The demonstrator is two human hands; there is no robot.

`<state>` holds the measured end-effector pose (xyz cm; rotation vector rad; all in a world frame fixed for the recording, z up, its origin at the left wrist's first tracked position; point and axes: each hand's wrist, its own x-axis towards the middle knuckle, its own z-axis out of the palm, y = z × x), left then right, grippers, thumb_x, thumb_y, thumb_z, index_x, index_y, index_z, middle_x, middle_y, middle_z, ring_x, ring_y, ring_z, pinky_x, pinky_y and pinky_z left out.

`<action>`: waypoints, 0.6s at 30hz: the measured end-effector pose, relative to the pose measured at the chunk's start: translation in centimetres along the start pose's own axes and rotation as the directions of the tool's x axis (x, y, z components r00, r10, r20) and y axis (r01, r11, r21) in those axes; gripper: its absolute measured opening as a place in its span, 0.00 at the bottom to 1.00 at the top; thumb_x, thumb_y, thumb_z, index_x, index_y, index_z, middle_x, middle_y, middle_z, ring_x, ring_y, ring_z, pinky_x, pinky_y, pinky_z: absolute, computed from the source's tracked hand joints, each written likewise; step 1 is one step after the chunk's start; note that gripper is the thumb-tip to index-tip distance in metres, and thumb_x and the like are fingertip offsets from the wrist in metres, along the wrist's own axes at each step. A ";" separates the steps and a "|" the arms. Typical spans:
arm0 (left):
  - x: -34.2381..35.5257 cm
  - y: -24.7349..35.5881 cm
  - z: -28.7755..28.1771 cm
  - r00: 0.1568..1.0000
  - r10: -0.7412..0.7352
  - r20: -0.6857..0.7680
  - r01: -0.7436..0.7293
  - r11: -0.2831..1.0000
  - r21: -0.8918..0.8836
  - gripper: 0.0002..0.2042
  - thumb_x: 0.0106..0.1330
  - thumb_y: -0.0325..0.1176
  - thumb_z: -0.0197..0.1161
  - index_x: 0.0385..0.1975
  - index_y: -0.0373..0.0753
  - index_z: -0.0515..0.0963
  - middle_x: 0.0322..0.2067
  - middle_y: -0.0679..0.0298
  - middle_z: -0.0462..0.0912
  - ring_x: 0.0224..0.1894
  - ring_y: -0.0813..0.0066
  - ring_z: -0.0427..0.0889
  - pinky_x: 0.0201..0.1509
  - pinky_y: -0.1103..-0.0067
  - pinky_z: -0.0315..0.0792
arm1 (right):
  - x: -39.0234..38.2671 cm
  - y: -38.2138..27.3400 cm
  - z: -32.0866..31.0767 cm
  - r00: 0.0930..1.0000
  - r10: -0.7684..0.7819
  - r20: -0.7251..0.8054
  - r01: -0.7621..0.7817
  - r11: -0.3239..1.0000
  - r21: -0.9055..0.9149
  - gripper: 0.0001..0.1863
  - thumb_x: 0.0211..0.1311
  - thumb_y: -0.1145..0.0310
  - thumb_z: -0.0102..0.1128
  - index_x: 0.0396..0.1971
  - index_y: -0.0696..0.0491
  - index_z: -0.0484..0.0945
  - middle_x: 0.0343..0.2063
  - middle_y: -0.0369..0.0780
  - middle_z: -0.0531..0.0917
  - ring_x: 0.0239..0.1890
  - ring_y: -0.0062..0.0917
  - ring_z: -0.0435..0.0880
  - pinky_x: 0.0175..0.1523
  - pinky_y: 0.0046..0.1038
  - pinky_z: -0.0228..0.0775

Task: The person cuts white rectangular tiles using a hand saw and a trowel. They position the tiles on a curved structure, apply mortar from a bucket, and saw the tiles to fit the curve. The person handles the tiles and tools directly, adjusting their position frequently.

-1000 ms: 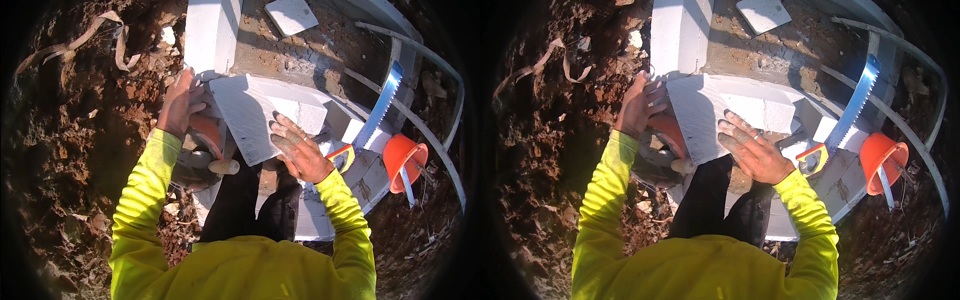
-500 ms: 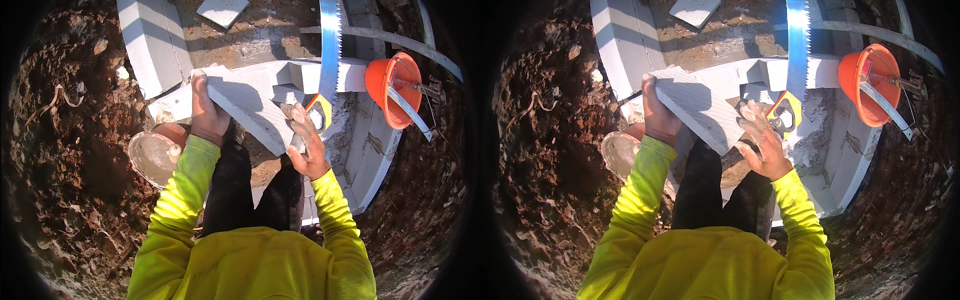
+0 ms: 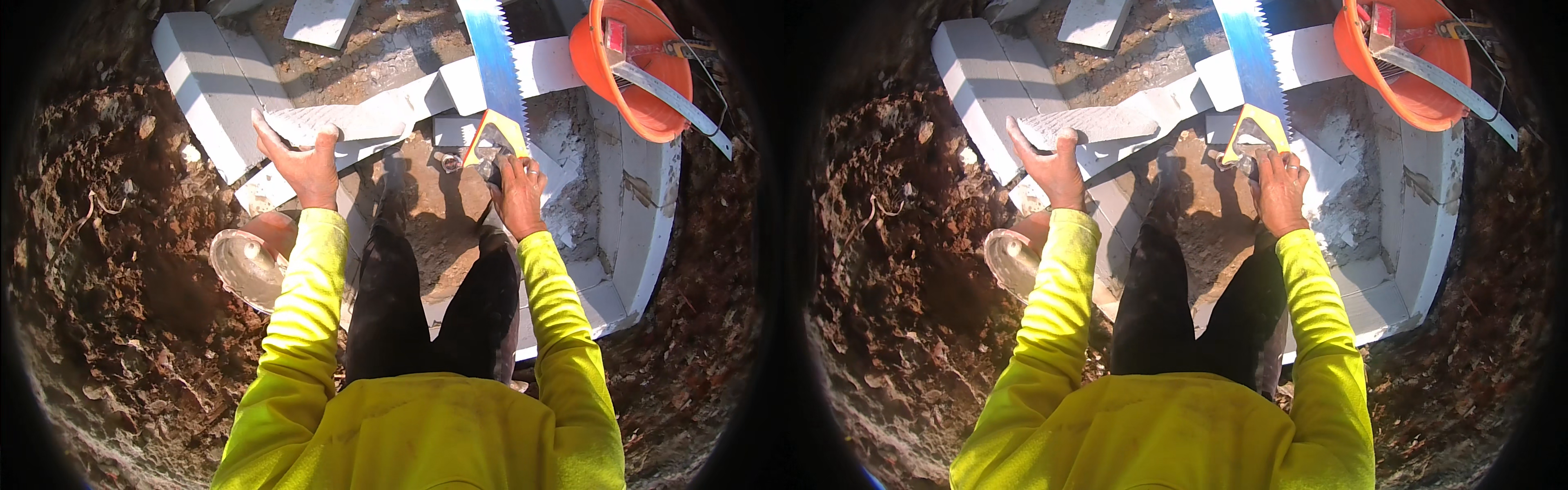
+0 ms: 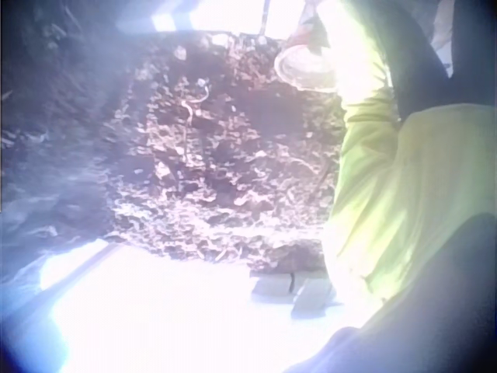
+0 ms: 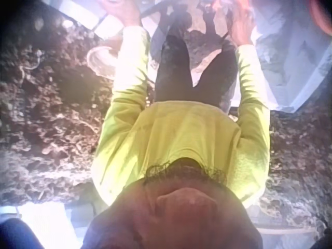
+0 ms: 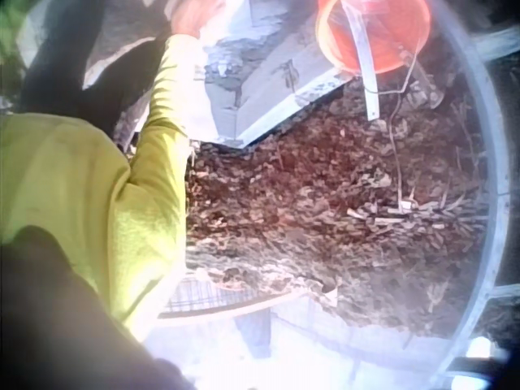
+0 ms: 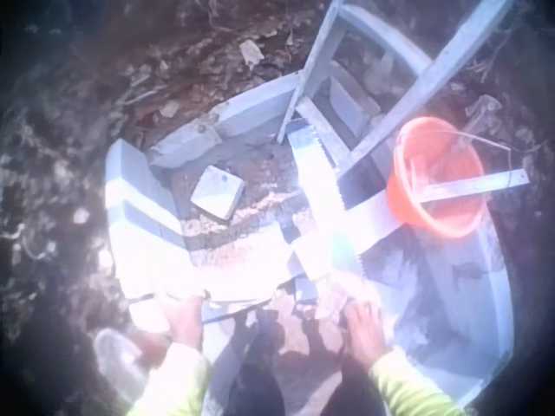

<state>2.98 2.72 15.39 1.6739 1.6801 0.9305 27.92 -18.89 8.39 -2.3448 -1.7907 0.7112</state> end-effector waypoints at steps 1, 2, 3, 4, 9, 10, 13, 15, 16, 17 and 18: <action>-0.4 0.0 0.1 0.998 0.060 0.013 -0.060 0.997 0.055 0.53 0.45 0.39 0.73 0.71 0.30 0.49 0.65 0.46 0.56 0.70 0.50 0.55 0.75 0.62 0.47 | 0.3 0.3 0.2 0.999 -0.019 0.042 0.020 1.000 -0.004 0.35 0.45 0.67 0.73 0.57 0.57 0.71 0.52 0.46 0.75 0.59 0.44 0.67 0.59 0.47 0.57; -0.8 0.1 0.1 0.997 0.081 0.017 -0.082 0.994 0.079 0.53 0.44 0.39 0.73 0.71 0.31 0.51 0.65 0.47 0.57 0.71 0.50 0.55 0.75 0.62 0.47 | 0.6 0.5 0.5 0.996 -0.039 0.084 0.040 0.999 -0.007 0.35 0.45 0.67 0.72 0.56 0.57 0.71 0.51 0.46 0.76 0.58 0.44 0.68 0.58 0.46 0.57; -1.2 0.3 0.1 0.995 0.101 0.021 -0.103 0.990 0.101 0.52 0.43 0.39 0.73 0.71 0.31 0.52 0.65 0.47 0.58 0.71 0.51 0.55 0.76 0.62 0.46 | 0.8 0.5 0.7 0.990 -0.059 0.126 0.061 0.998 -0.010 0.34 0.46 0.68 0.71 0.56 0.57 0.71 0.49 0.46 0.76 0.58 0.44 0.68 0.57 0.46 0.58; -1.6 0.5 0.2 0.992 0.123 0.021 -0.124 0.985 0.123 0.52 0.42 0.39 0.74 0.70 0.32 0.54 0.65 0.47 0.58 0.71 0.52 0.55 0.76 0.62 0.46 | 1.0 0.0 1.2 0.990 -0.102 0.100 0.105 0.994 -0.019 0.31 0.45 0.69 0.68 0.54 0.57 0.72 0.46 0.47 0.75 0.56 0.44 0.68 0.56 0.45 0.58; -3.7 1.3 -0.2 0.972 0.228 0.052 -0.233 0.936 0.264 0.56 0.37 0.32 0.77 0.71 0.36 0.52 0.64 0.48 0.56 0.69 0.50 0.56 0.75 0.60 0.49 | 1.1 -0.7 1.3 0.999 -0.033 0.026 0.033 0.999 0.019 0.28 0.42 0.67 0.69 0.47 0.59 0.71 0.44 0.49 0.72 0.54 0.48 0.67 0.56 0.46 0.58; -4.0 0.9 -0.5 0.969 0.240 0.054 -0.246 0.930 0.275 0.56 0.37 0.32 0.77 0.71 0.36 0.51 0.64 0.48 0.56 0.69 0.50 0.56 0.75 0.60 0.49 | 1.1 -0.9 0.5 1.000 -0.004 0.013 0.004 0.999 0.039 0.28 0.42 0.67 0.69 0.46 0.59 0.71 0.45 0.49 0.72 0.54 0.48 0.67 0.56 0.46 0.58; -4.2 0.6 -1.3 0.976 0.202 0.084 -0.217 0.948 0.233 0.53 0.41 0.32 0.76 0.70 0.34 0.50 0.63 0.47 0.57 0.68 0.52 0.56 0.74 0.61 0.50 | 0.7 -1.5 -1.0 0.992 0.056 -0.117 -0.036 0.985 0.169 0.26 0.41 0.68 0.70 0.42 0.58 0.70 0.42 0.49 0.72 0.51 0.48 0.68 0.54 0.47 0.57; -4.1 0.7 -1.7 0.982 0.153 0.113 -0.172 0.969 0.176 0.51 0.45 0.33 0.75 0.69 0.32 0.49 0.63 0.47 0.57 0.67 0.54 0.56 0.73 0.62 0.50 | 0.5 -2.1 -3.2 0.975 0.098 -0.200 -0.037 0.957 0.288 0.24 0.42 0.70 0.70 0.40 0.58 0.70 0.38 0.48 0.72 0.48 0.47 0.69 0.52 0.47 0.56; -3.8 0.5 -1.9 0.994 0.094 0.065 -0.097 0.994 0.055 0.45 0.50 0.32 0.70 0.68 0.32 0.51 0.61 0.50 0.58 0.64 0.58 0.59 0.71 0.66 0.53 | 0.5 -1.8 -4.2 0.963 0.066 -0.261 0.031 0.935 0.352 0.21 0.44 0.74 0.66 0.40 0.57 0.70 0.36 0.47 0.73 0.43 0.45 0.70 0.49 0.45 0.60; -3.3 0.0 -1.9 0.999 0.027 0.026 -0.025 0.997 -0.069 0.40 0.55 0.31 0.66 0.67 0.32 0.53 0.60 0.52 0.59 0.60 0.62 0.62 0.68 0.69 0.56 | 0.1 -1.6 -5.2 0.958 0.069 -0.278 0.047 0.920 0.390 0.20 0.44 0.75 0.66 0.40 0.57 0.70 0.35 0.46 0.74 0.41 0.45 0.71 0.48 0.44 0.61; -3.1 -0.2 -2.0 0.999 -0.034 0.010 0.035 0.991 -0.132 0.35 0.59 0.30 0.61 0.66 0.33 0.54 0.59 0.53 0.60 0.58 0.65 0.63 0.67 0.72 0.57 | -0.7 -1.6 -6.4 0.953 0.072 -0.294 0.064 0.902 0.427 0.20 0.44 0.77 0.65 0.40 0.57 0.71 0.34 0.46 0.75 0.40 0.45 0.72 0.46 0.43 0.63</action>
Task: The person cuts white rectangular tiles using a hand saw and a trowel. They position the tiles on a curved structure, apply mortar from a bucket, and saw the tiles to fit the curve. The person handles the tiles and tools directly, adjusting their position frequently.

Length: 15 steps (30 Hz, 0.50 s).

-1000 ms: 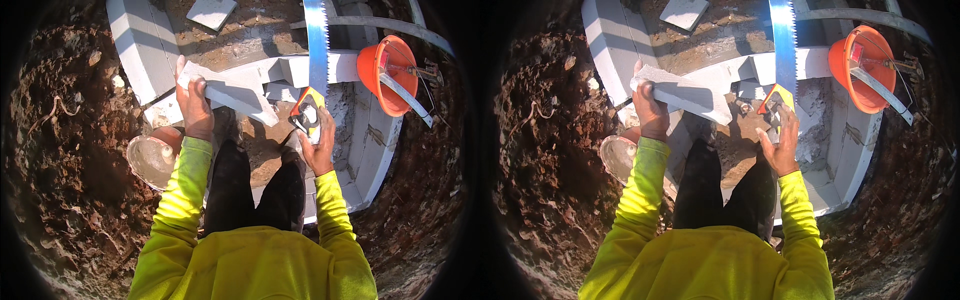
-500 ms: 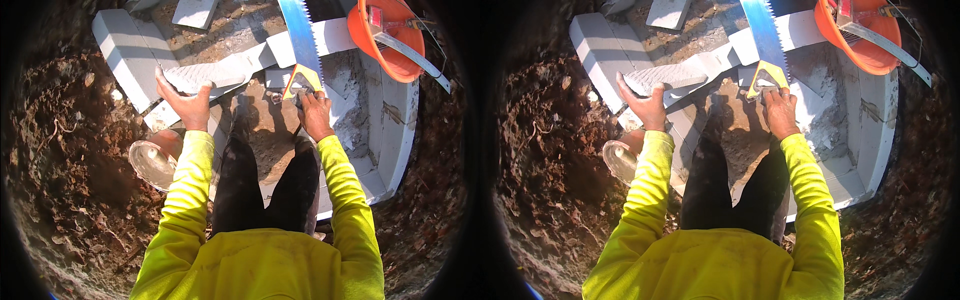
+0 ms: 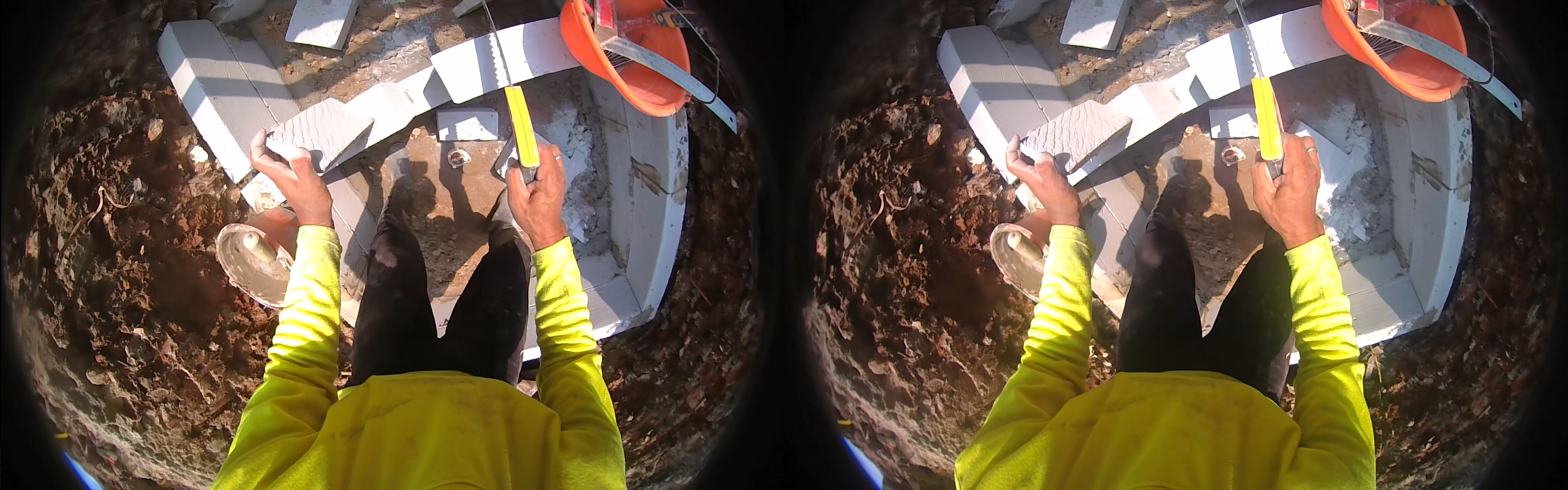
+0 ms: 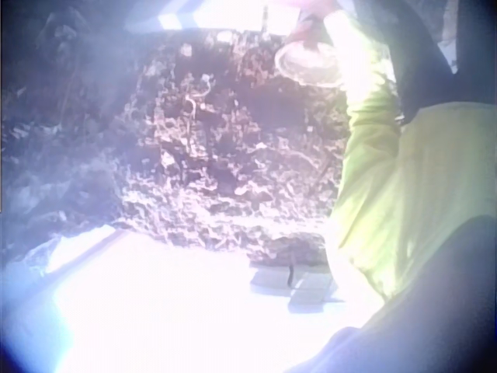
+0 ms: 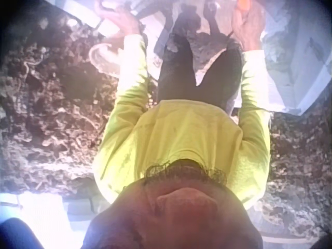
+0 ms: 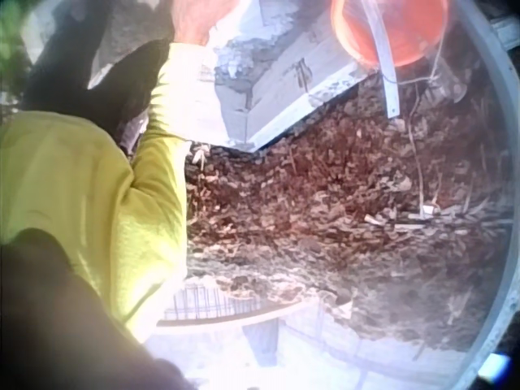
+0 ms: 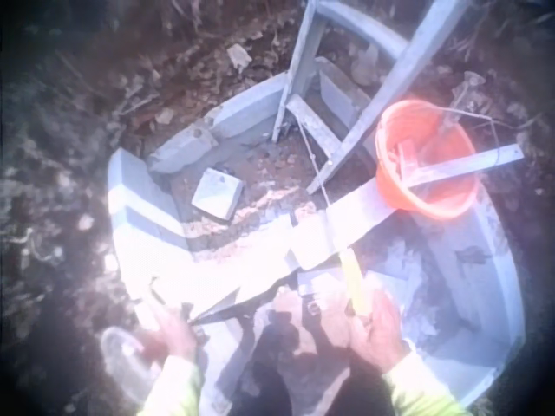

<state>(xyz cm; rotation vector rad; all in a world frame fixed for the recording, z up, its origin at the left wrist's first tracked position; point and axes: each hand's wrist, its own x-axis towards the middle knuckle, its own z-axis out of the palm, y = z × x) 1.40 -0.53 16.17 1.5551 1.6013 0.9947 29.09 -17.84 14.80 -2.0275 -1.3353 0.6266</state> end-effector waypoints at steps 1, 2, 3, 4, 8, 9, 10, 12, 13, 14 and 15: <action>0.3 0.1 0.0 0.998 -0.054 -0.025 0.053 0.996 -0.066 0.31 0.62 0.30 0.57 0.65 0.33 0.55 0.58 0.54 0.60 0.56 0.68 0.65 0.65 0.74 0.59 | -0.6 -0.7 -1.0 1.000 -0.004 -0.019 0.005 0.999 0.045 0.19 0.45 0.78 0.64 0.40 0.57 0.71 0.33 0.46 0.75 0.38 0.45 0.73 0.45 0.42 0.65; 0.4 1.1 0.6 0.994 -0.104 -0.038 0.101 0.992 -0.071 0.28 0.64 0.30 0.52 0.64 0.33 0.54 0.58 0.53 0.60 0.55 0.69 0.65 0.63 0.75 0.59 | -1.4 -1.8 -2.0 0.998 -0.064 0.009 0.063 0.994 0.093 0.19 0.46 0.79 0.65 0.40 0.58 0.72 0.33 0.46 0.76 0.39 0.44 0.74 0.44 0.40 0.67; 0.5 1.6 0.8 0.987 -0.154 -0.052 0.150 0.986 -0.076 0.25 0.66 0.30 0.48 0.63 0.33 0.54 0.58 0.53 0.61 0.54 0.71 0.65 0.61 0.76 0.60 | -2.6 -3.0 -2.7 0.992 -0.125 0.034 0.119 0.983 0.143 0.18 0.47 0.80 0.65 0.40 0.58 0.73 0.33 0.46 0.77 0.39 0.43 0.76 0.44 0.38 0.69; 1.1 0.9 1.0 0.979 -0.177 -0.102 0.172 0.983 -0.059 0.22 0.67 0.29 0.45 0.61 0.34 0.60 0.55 0.55 0.65 0.49 0.73 0.69 0.57 0.79 0.63 | -4.1 -4.7 -3.2 0.999 0.037 0.034 -0.044 0.964 0.261 0.20 0.49 0.79 0.67 0.43 0.59 0.72 0.35 0.46 0.78 0.41 0.43 0.78 0.46 0.38 0.71; 2.2 -0.7 1.5 0.926 -0.360 -0.116 0.293 0.876 -0.384 0.17 0.69 0.35 0.48 0.55 0.36 0.69 0.37 0.62 0.73 0.39 0.70 0.74 0.50 0.74 0.71 | -8.3 -8.5 -5.5 0.973 0.048 0.226 -0.141 0.896 0.421 0.33 0.52 0.78 0.68 0.58 0.63 0.64 0.45 0.52 0.81 0.40 0.45 0.86 0.46 0.36 0.79; 2.2 -0.9 1.8 0.927 -0.347 -0.143 0.278 0.890 -0.360 0.17 0.70 0.35 0.48 0.55 0.36 0.69 0.38 0.62 0.73 0.39 0.71 0.75 0.50 0.75 0.71 | -8.4 -10.1 -5.5 0.983 0.053 0.173 -0.119 0.910 0.397 0.32 0.50 0.77 0.67 0.57 0.65 0.67 0.48 0.53 0.81 0.40 0.45 0.86 0.46 0.37 0.80; 2.4 -0.8 1.9 0.926 -0.334 -0.177 0.262 0.905 -0.335 0.17 0.70 0.36 0.48 0.54 0.36 0.70 0.38 0.61 0.73 0.40 0.71 0.75 0.50 0.76 0.71 | -8.8 -10.6 -5.8 0.969 0.004 0.247 -0.105 0.911 0.399 0.32 0.50 0.75 0.66 0.58 0.64 0.68 0.47 0.53 0.81 0.40 0.45 0.86 0.46 0.38 0.80; 2.1 -0.2 1.7 0.904 -0.356 -0.237 0.285 0.914 -0.289 0.17 0.71 0.39 0.47 0.52 0.35 0.72 0.41 0.60 0.74 0.44 0.71 0.76 0.51 0.77 0.71 | -9.8 -11.2 -6.6 0.910 -0.102 0.402 -0.063 0.923 0.379 0.36 0.50 0.70 0.63 0.62 0.63 0.67 0.44 0.53 0.82 0.38 0.45 0.86 0.45 0.38 0.81; 2.4 0.1 1.6 0.929 -0.272 -0.252 0.236 0.958 -0.165 0.18 0.72 0.39 0.46 0.53 0.35 0.69 0.42 0.58 0.75 0.42 0.70 0.78 0.46 0.75 0.75 | -10.1 -11.5 -7.1 0.886 -0.104 0.451 -0.065 0.937 0.344 0.36 0.50 0.69 0.63 0.62 0.62 0.68 0.44 0.53 0.83 0.38 0.45 0.86 0.45 0.38 0.81; 2.1 0.5 1.7 0.904 -0.391 -0.173 0.327 0.893 -0.308 0.19 0.73 0.39 0.44 0.56 0.34 0.66 0.45 0.57 0.74 0.44 0.69 0.76 0.49 0.74 0.73 | -10.2 -11.9 -7.9 0.860 -0.103 0.500 -0.065 0.949 0.309 0.36 0.51 0.69 0.63 0.62 0.61 0.68 0.44 0.52 0.83 0.38 0.44 0.86 0.45 0.38 0.81; 1.5 1.0 1.9 0.866 -0.494 -0.077 0.417 0.798 -0.435 0.20 0.74 0.39 0.42 0.58 0.33 0.63 0.48 0.56 0.74 0.47 0.68 0.75 0.52 0.74 0.71 | -10.3 -12.3 -8.6 0.830 -0.101 0.548 -0.064 0.960 0.274 0.35 0.51 0.68 0.63 0.62 0.61 0.68 0.43 0.52 0.83 0.38 0.44 0.86 0.45 0.38 0.81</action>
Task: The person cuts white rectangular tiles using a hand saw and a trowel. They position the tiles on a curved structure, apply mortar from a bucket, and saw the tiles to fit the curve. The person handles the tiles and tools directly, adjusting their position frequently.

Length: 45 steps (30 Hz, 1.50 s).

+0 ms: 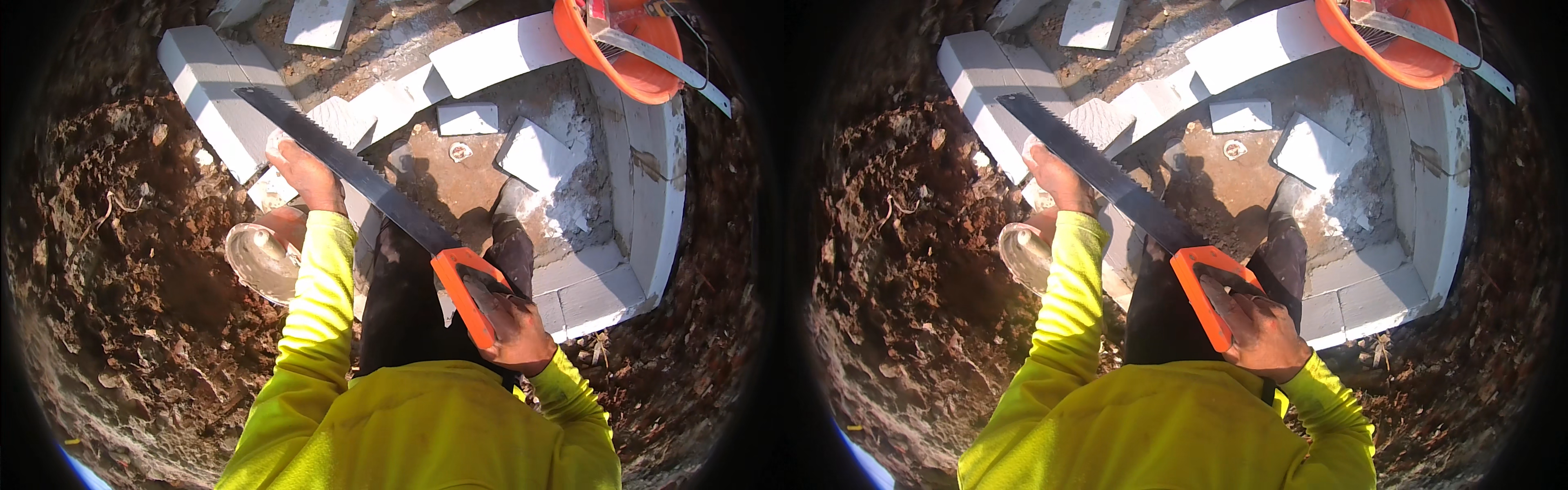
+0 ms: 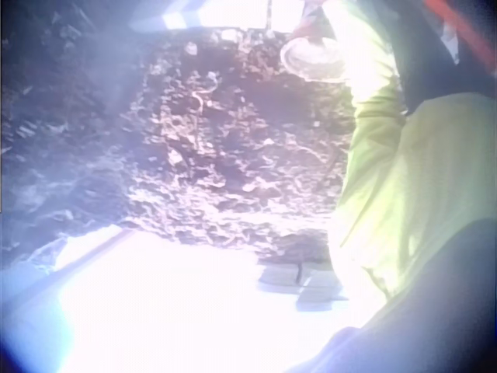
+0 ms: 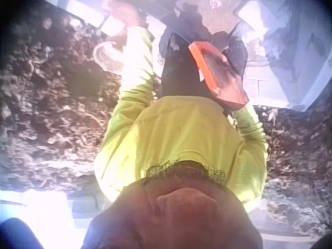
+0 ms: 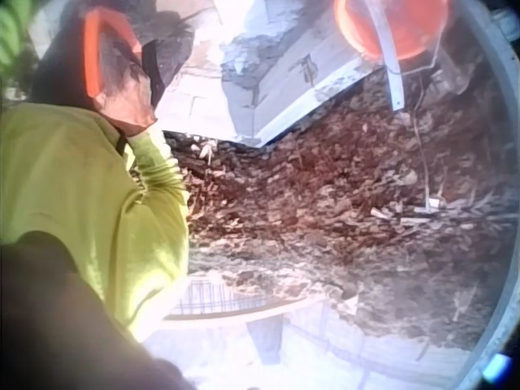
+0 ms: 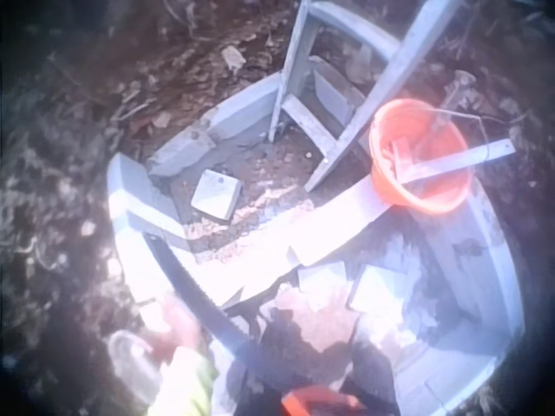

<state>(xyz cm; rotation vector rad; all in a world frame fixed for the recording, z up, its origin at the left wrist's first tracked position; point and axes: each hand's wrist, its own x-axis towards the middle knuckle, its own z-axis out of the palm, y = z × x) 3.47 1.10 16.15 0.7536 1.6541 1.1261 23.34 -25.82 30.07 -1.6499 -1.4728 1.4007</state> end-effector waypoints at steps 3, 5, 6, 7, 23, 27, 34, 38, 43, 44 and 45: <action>-0.7 -0.4 0.2 0.998 0.052 -0.020 -0.050 0.996 0.067 0.19 0.74 0.38 0.43 0.58 0.32 0.63 0.48 0.55 0.74 0.45 0.66 0.75 0.50 0.73 0.73 | -0.5 -0.6 0.0 0.998 0.051 -0.022 -0.050 0.998 0.041 0.37 0.49 0.73 0.65 0.63 0.58 0.68 0.39 0.48 0.84 0.36 0.42 0.86 0.43 0.38 0.81; -0.2 -0.7 0.1 0.987 0.161 0.007 -0.159 0.965 0.210 0.18 0.74 0.37 0.43 0.55 0.32 0.65 0.48 0.54 0.74 0.48 0.65 0.74 0.56 0.72 0.68 | 0.9 -0.8 -0.3 0.997 0.044 -0.062 -0.041 0.998 0.044 0.37 0.48 0.75 0.65 0.64 0.57 0.68 0.35 0.46 0.84 0.34 0.42 0.86 0.42 0.38 0.80; 0.0 -1.0 0.0 0.979 0.201 0.007 -0.196 0.946 0.258 0.17 0.73 0.37 0.44 0.55 0.31 0.66 0.46 0.55 0.74 0.46 0.66 0.74 0.54 0.72 0.68 | 1.6 0.8 0.9 0.998 0.010 -0.056 -0.009 1.000 0.007 0.36 0.50 0.75 0.63 0.64 0.56 0.67 0.34 0.46 0.85 0.35 0.42 0.86 0.42 0.38 0.80; -0.1 -0.9 0.1 0.969 0.247 0.004 -0.236 0.922 0.308 0.17 0.73 0.37 0.44 0.54 0.31 0.67 0.44 0.55 0.74 0.45 0.67 0.74 0.53 0.72 0.69 | 3.7 1.5 0.7 0.997 0.061 -0.039 -0.058 0.996 0.062 0.32 0.49 0.77 0.63 0.59 0.58 0.71 0.32 0.45 0.85 0.33 0.42 0.86 0.40 0.38 0.80; 0.1 0.4 0.8 0.978 0.201 -0.047 -0.168 0.909 0.383 0.18 0.74 0.37 0.43 0.53 0.28 0.66 0.47 0.50 0.74 0.48 0.62 0.72 0.58 0.70 0.64 | 10.6 3.1 2.1 0.991 0.117 -0.068 -0.109 0.987 0.117 0.17 0.51 0.76 0.62 0.44 0.58 0.79 0.27 0.49 0.82 0.31 0.50 0.81 0.35 0.41 0.74; 0.4 -0.1 -0.2 0.975 0.219 -0.018 -0.201 0.923 0.327 0.18 0.73 0.37 0.43 0.54 0.29 0.67 0.48 0.51 0.74 0.49 0.62 0.72 0.59 0.70 0.64 | 5.6 2.0 1.5 0.990 0.101 -0.097 -0.083 0.980 0.180 0.15 0.50 0.77 0.62 0.41 0.58 0.79 0.25 0.49 0.81 0.30 0.51 0.81 0.35 0.42 0.73; 0.1 0.9 1.0 0.984 0.178 -0.015 -0.160 0.918 0.364 0.19 0.71 0.36 0.45 0.54 0.29 0.70 0.46 0.56 0.74 0.47 0.67 0.72 0.55 0.72 0.66 | 10.0 4.8 3.4 0.994 0.103 -0.045 -0.093 0.979 0.184 0.13 0.46 0.77 0.63 0.36 0.58 0.77 0.29 0.49 0.81 0.30 0.50 0.81 0.36 0.43 0.74; 0.5 0.4 0.7 0.978 0.209 0.011 -0.201 0.928 0.314 0.18 0.70 0.34 0.45 0.55 0.30 0.68 0.47 0.56 0.74 0.48 0.68 0.73 0.56 0.71 0.67 | 5.1 4.4 2.3 0.985 0.066 -0.161 -0.036 0.983 0.181 0.17 0.47 0.74 0.65 0.41 0.59 0.78 0.31 0.50 0.83 0.33 0.49 0.82 0.38 0.39 0.76; 0.3 0.8 1.5 0.988 0.155 0.017 -0.154 0.955 0.253 0.18 0.70 0.34 0.45 0.55 0.30 0.68 0.49 0.56 0.74 0.48 0.67 0.73 0.56 0.71 0.67 | 12.6 7.3 3.7 0.988 0.106 -0.116 -0.091 0.988 0.128 0.20 0.48 0.73 0.64 0.44 0.59 0.78 0.30 0.51 0.83 0.34 0.50 0.82 0.39 0.40 0.75; 0.2 0.8 1.5 0.990 0.144 -0.007 -0.137 0.954 0.268 0.18 0.70 0.34 0.45 0.55 0.30 0.68 0.49 0.56 0.74 0.48 0.67 0.73 0.56 0.71 0.66 | 12.8 7.3 4.1 0.985 0.119 -0.127 -0.104 0.987 0.119 0.20 0.49 0.72 0.64 0.45 0.59 0.78 0.30 0.51 0.83 0.35 0.50 0.81 0.39 0.40 0.75; 0.1 0.7 1.3 0.986 0.164 -0.004 -0.156 0.945 0.286 0.18 0.70 0.34 0.45 0.54 0.30 0.68 0.50 0.56 0.74 0.49 0.67 0.73 0.57 0.71 0.66 | 11.6 6.7 3.6 0.985 0.122 -0.121 -0.103 0.982 0.158 0.20 0.48 0.73 0.64 0.46 0.58 0.79 0.30 0.51 0.82 0.35 0.50 0.82 0.40 0.41 0.75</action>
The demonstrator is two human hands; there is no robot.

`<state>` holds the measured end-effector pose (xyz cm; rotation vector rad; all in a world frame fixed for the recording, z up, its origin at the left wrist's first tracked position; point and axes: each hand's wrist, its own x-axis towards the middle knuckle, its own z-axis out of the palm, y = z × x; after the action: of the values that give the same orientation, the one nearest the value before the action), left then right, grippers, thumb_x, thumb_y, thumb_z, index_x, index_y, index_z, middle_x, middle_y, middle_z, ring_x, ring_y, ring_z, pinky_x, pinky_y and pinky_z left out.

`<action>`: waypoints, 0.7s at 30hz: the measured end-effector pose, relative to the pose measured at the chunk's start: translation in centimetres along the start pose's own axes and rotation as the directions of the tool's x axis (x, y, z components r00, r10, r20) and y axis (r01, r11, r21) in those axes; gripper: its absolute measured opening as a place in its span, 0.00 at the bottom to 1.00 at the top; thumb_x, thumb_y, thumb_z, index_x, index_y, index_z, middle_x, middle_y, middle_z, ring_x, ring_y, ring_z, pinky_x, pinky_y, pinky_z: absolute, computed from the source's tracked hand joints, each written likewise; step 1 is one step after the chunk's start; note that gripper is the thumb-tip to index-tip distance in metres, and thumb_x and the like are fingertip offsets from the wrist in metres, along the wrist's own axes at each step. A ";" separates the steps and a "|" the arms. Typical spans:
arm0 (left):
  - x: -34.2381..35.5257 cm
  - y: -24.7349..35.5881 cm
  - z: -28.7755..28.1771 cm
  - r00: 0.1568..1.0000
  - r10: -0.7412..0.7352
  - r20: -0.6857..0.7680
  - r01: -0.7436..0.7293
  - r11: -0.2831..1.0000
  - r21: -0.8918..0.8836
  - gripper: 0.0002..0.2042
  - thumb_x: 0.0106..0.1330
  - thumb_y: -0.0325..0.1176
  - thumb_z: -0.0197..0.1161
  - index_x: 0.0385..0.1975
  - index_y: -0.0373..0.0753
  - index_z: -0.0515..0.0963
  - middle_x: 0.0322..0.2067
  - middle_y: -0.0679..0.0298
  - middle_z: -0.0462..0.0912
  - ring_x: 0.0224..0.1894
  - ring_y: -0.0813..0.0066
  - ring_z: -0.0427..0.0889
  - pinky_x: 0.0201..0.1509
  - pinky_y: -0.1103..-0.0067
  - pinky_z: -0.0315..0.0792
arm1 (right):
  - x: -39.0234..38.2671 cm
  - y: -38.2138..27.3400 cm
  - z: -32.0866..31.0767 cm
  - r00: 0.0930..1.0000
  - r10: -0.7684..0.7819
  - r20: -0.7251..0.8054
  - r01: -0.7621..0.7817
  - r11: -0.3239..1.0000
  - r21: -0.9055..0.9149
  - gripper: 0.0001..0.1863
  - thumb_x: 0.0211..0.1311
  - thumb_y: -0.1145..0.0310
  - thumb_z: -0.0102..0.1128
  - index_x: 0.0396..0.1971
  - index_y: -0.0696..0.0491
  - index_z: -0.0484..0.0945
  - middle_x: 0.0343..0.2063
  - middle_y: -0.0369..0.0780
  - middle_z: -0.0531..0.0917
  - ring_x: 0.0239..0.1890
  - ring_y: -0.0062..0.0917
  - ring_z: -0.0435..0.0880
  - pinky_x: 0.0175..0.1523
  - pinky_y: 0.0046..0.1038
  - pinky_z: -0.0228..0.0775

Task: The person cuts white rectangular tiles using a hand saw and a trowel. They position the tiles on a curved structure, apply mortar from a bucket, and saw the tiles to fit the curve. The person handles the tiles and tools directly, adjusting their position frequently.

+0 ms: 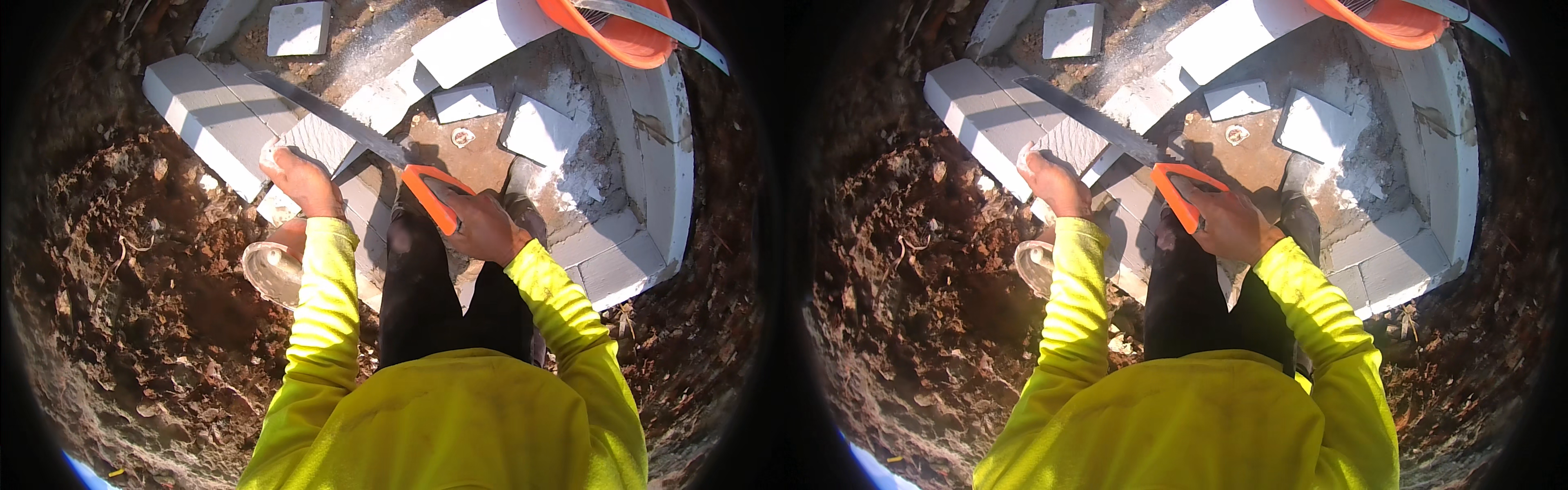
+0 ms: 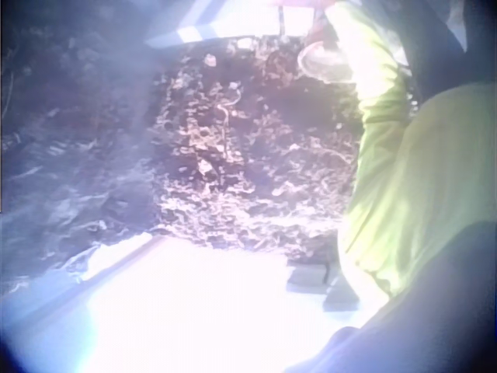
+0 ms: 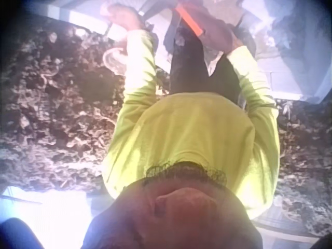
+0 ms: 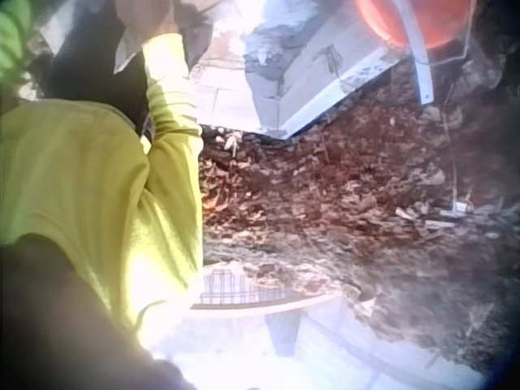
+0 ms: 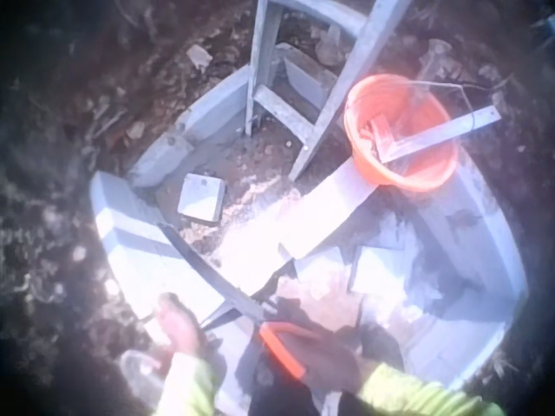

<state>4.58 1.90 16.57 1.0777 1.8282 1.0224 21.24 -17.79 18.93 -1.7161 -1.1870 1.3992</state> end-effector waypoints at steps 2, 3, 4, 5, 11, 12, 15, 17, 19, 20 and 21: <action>0.3 -0.2 -0.1 0.998 0.054 -0.034 -0.054 0.998 0.021 0.18 0.70 0.34 0.45 0.54 0.30 0.68 0.50 0.55 0.73 0.50 0.66 0.73 0.57 0.71 0.66 | -3.4 -0.4 -0.8 0.998 -0.063 -0.026 0.063 0.998 -0.019 0.21 0.49 0.75 0.62 0.47 0.56 0.79 0.31 0.51 0.83 0.35 0.51 0.82 0.40 0.42 0.75; 0.3 0.1 -0.1 0.998 0.057 -0.032 -0.056 0.998 0.032 0.18 0.70 0.34 0.45 0.54 0.30 0.68 0.50 0.55 0.73 0.50 0.66 0.73 0.58 0.71 0.66 | -4.2 -0.7 -1.2 0.984 -0.125 -0.129 0.129 0.991 0.023 0.21 0.49 0.75 0.62 0.47 0.56 0.79 0.31 0.51 0.83 0.35 0.51 0.82 0.40 0.42 0.75; 0.1 0.3 -0.1 0.999 0.048 -0.022 -0.047 0.998 0.047 0.18 0.69 0.34 0.45 0.54 0.30 0.68 0.50 0.55 0.73 0.50 0.65 0.72 0.58 0.71 0.66 | -4.5 0.1 -1.7 0.999 -0.008 0.035 0.008 1.000 -0.003 0.21 0.49 0.76 0.62 0.47 0.57 0.79 0.32 0.52 0.82 0.35 0.51 0.82 0.39 0.42 0.75; -0.2 0.6 0.2 0.999 0.042 0.001 -0.042 0.998 0.055 0.19 0.69 0.34 0.45 0.55 0.30 0.68 0.50 0.55 0.73 0.51 0.65 0.72 0.59 0.71 0.65 | -3.5 0.7 -1.3 1.000 -0.010 0.024 0.011 1.000 -0.002 0.20 0.49 0.76 0.62 0.46 0.57 0.79 0.32 0.53 0.82 0.35 0.52 0.82 0.39 0.42 0.75; -0.5 0.8 0.6 0.999 0.028 -0.022 -0.026 0.998 0.058 0.20 0.71 0.36 0.44 0.56 0.28 0.67 0.51 0.52 0.73 0.51 0.62 0.71 0.60 0.70 0.63 | -3.2 0.8 -1.0 1.000 -0.007 0.027 0.006 0.999 0.032 0.17 0.48 0.75 0.64 0.41 0.58 0.79 0.29 0.52 0.81 0.34 0.51 0.81 0.37 0.40 0.75; -0.5 0.7 0.1 0.999 0.039 -0.028 -0.037 0.997 0.069 0.20 0.72 0.37 0.43 0.55 0.27 0.66 0.50 0.50 0.73 0.50 0.61 0.71 0.60 0.69 0.63 | -5.1 -0.9 -1.9 0.999 0.018 0.039 -0.020 0.999 0.035 0.17 0.48 0.77 0.63 0.42 0.57 0.79 0.29 0.51 0.81 0.35 0.50 0.81 0.38 0.40 0.75; 0.1 0.2 -0.3 0.996 0.090 0.014 -0.091 0.989 0.119 0.19 0.73 0.38 0.43 0.54 0.27 0.66 0.48 0.50 0.74 0.49 0.60 0.71 0.58 0.69 0.64 | -6.4 -2.3 -2.7 0.998 -0.068 0.020 0.067 0.997 0.049 0.19 0.48 0.75 0.64 0.43 0.58 0.77 0.29 0.51 0.81 0.35 0.49 0.81 0.38 0.41 0.74; -0.1 -0.3 -0.4 0.996 0.080 0.045 -0.084 0.992 0.091 0.19 0.73 0.38 0.44 0.54 0.28 0.66 0.48 0.50 0.74 0.49 0.60 0.71 0.58 0.69 0.64 | -2.7 -2.4 -2.2 0.998 -0.037 0.048 0.036 0.999 0.019 0.19 0.48 0.74 0.64 0.44 0.58 0.77 0.28 0.51 0.81 0.34 0.49 0.81 0.38 0.41 0.74; 0.2 -0.1 0.3 0.998 0.062 0.031 -0.061 0.998 -0.026 0.19 0.73 0.38 0.44 0.53 0.28 0.67 0.47 0.50 0.74 0.48 0.61 0.71 0.58 0.69 0.64 | -0.1 -3.0 -2.0 0.996 -0.009 0.093 0.012 1.000 -0.025 0.23 0.50 0.73 0.62 0.50 0.56 0.74 0.29 0.49 0.82 0.35 0.48 0.82 0.40 0.42 0.75; 0.1 0.4 0.8 1.000 0.027 0.001 -0.027 0.999 -0.043 0.20 0.69 0.36 0.45 0.55 0.30 0.68 0.49 0.55 0.73 0.49 0.65 0.72 0.59 0.72 0.64 | 0.4 -3.5 -1.9 0.995 -0.003 0.101 0.008 0.999 -0.045 0.27 0.52 0.72 0.60 0.56 0.55 0.72 0.29 0.48 0.83 0.35 0.47 0.83 0.42 0.42 0.75; 0.2 0.5 1.0 0.999 0.031 0.013 -0.031 0.999 -0.032 0.20 0.69 0.36 0.45 0.55 0.30 0.68 0.48 0.55 0.74 0.49 0.65 0.72 0.58 0.72 0.65 | 0.8 -3.9 -2.1 0.994 0.004 0.109 0.003 0.998 -0.066 0.31 0.55 0.71 0.58 0.62 0.53 0.69 0.30 0.46 0.84 0.36 0.47 0.83 0.44 0.42 0.76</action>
<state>5.54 2.47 16.64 1.0943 1.7837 1.0572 22.30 -15.38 22.54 -1.7025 -1.3054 1.4857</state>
